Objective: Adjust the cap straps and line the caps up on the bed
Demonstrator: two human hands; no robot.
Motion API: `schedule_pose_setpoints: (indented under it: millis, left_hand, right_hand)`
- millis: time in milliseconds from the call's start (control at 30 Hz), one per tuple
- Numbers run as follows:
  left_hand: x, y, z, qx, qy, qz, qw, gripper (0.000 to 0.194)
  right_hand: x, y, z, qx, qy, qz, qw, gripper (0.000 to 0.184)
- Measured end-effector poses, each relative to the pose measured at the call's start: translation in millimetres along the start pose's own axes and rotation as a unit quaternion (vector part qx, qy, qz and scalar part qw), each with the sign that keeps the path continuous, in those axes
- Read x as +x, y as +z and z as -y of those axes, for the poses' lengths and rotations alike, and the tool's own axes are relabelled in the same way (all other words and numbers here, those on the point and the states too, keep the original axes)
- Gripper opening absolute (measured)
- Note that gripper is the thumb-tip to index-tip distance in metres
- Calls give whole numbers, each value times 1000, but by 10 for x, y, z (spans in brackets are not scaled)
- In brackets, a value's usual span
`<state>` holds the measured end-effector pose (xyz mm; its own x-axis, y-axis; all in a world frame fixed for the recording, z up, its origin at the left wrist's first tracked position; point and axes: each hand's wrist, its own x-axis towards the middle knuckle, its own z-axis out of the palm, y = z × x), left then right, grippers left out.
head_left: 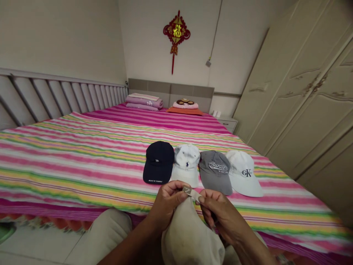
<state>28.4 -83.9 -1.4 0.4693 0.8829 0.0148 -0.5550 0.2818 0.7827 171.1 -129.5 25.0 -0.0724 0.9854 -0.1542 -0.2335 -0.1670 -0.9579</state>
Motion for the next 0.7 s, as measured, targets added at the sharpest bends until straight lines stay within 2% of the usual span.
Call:
schedule_pose_setpoints:
  millis: [233, 400, 567, 700]
  left_hand:
    - [-23, 7, 0, -5, -10, 39, 999, 26]
    - [-36, -7, 0, 4, -8, 42, 999, 27]
    - [-31, 10, 19, 33, 26, 56, 998, 25]
    - [-28, 29, 28, 59, 46, 65, 995, 22]
  right_hand:
    - [-20, 18, 32, -34, 4, 6, 999, 32]
    - [-26, 13, 63, -52, -15, 13, 998, 31]
    - [-28, 35, 85, -95, -27, -18, 995, 32]
    - [-26, 49, 85, -90, -28, -9, 996, 32]
